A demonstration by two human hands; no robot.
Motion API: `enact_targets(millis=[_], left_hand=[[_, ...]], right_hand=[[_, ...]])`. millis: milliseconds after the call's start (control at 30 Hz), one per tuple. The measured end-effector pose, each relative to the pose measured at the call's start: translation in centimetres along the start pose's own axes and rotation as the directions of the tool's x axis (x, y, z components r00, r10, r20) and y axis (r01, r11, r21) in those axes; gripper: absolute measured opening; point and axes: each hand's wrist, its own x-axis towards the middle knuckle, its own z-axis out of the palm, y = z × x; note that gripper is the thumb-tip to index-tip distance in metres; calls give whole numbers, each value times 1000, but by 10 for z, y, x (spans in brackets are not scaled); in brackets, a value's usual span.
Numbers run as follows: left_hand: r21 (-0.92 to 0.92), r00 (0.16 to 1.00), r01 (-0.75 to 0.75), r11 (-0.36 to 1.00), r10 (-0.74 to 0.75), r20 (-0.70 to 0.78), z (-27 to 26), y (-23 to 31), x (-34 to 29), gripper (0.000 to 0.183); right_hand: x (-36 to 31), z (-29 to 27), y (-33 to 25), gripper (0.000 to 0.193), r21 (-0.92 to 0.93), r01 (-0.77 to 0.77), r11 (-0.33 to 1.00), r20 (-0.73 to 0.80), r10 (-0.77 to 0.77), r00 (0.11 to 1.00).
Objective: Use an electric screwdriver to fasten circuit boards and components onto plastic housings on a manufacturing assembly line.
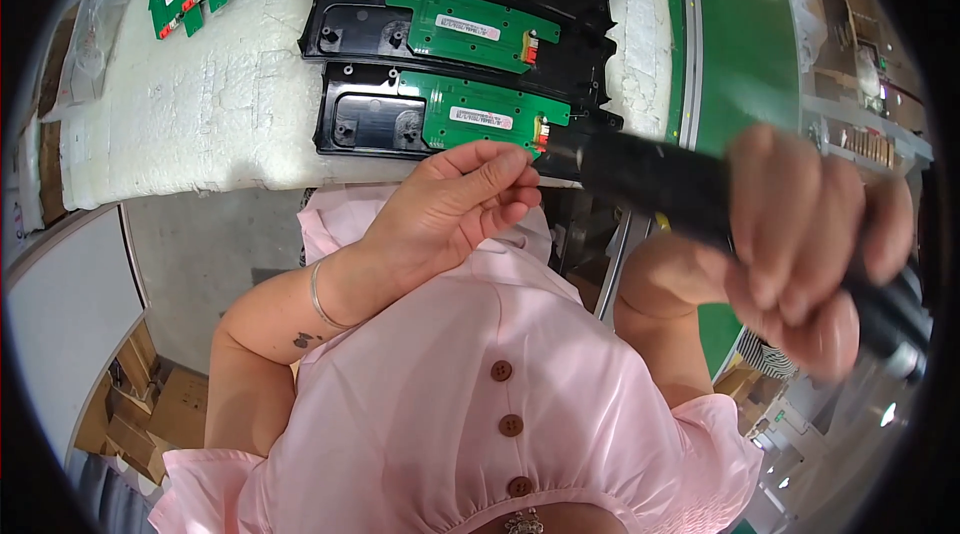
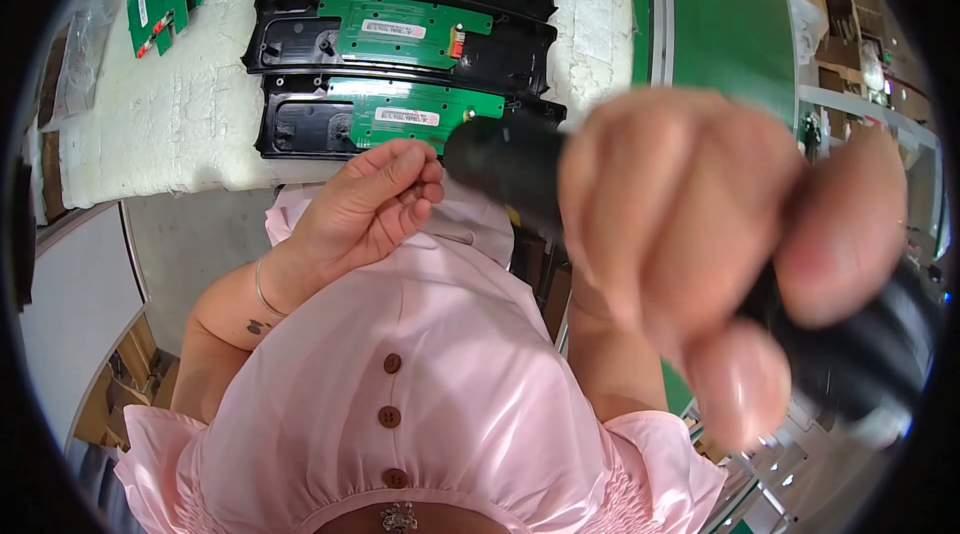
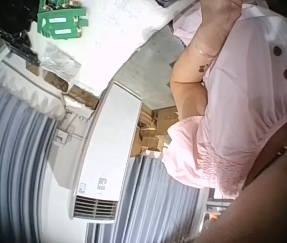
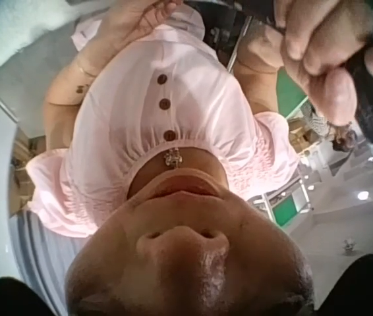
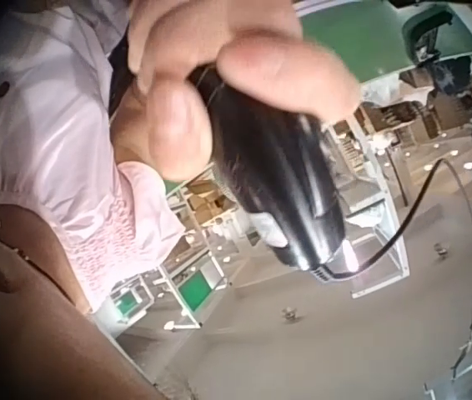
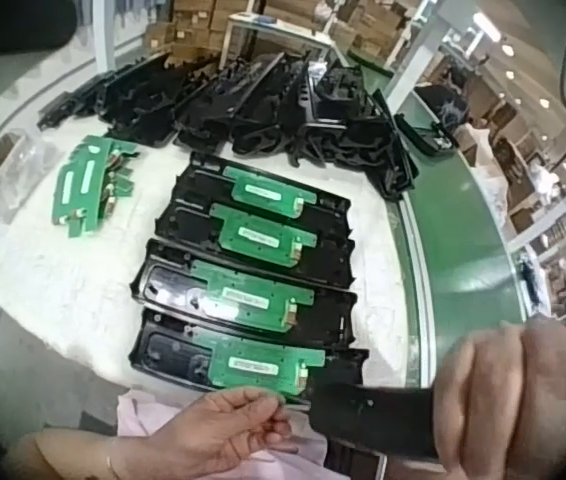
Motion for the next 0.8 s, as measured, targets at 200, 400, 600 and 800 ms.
enact_targets(millis=[200, 400, 600, 800], left_hand=[[-27, 998, -15, 1000, 17, 67, 8, 1, 3, 17], [-85, 995, 11, 996, -2, 100, 5, -3, 5, 26], [42, 991, 122, 992, -124, 51, 15, -3, 0, 42], [230, 979, 149, 962, -176, 104, 4, 0, -4, 34]], right_hand=[[-11, -5, -19, 33, -76, -9, 997, 190, 24, 981], [-13, 3, -12, 33, -186, 0, 983, 138, 26, 990], [-11, -5, 30, 37, -271, -14, 962, -270, -62, 961], [-6, -18, 43, 31, -301, -116, 947, -322, 13, 947]])
